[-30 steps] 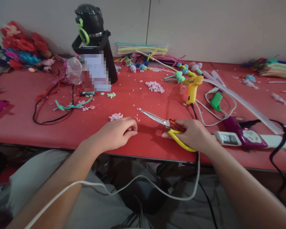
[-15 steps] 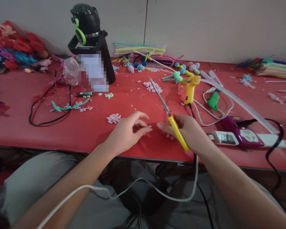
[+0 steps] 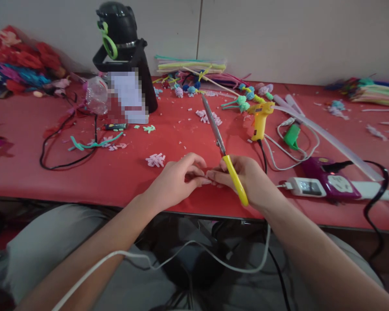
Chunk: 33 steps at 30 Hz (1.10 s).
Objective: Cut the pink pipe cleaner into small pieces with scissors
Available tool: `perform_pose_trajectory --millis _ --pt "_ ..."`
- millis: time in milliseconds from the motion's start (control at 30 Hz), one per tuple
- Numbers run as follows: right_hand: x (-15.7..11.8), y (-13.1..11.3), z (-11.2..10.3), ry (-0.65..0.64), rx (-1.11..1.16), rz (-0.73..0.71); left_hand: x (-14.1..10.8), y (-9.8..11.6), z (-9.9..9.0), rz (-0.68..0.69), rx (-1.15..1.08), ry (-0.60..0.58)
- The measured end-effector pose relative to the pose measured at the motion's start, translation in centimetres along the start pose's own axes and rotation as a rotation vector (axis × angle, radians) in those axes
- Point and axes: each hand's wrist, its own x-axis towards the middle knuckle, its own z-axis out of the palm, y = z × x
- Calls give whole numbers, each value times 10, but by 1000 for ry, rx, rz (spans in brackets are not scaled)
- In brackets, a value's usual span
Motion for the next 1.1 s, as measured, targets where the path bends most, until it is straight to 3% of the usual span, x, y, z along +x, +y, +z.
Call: perform_pose_trajectory --millis 400,700,1100 --pt "0 -1 5 37 17 8 0 0 -2 50 84 -11" --pt "-1 -1 5 112 51 -48 1 -2 -6 347 406 89" --pt "0 4 11 150 80 -90 2 -1 -4 370 425 125"
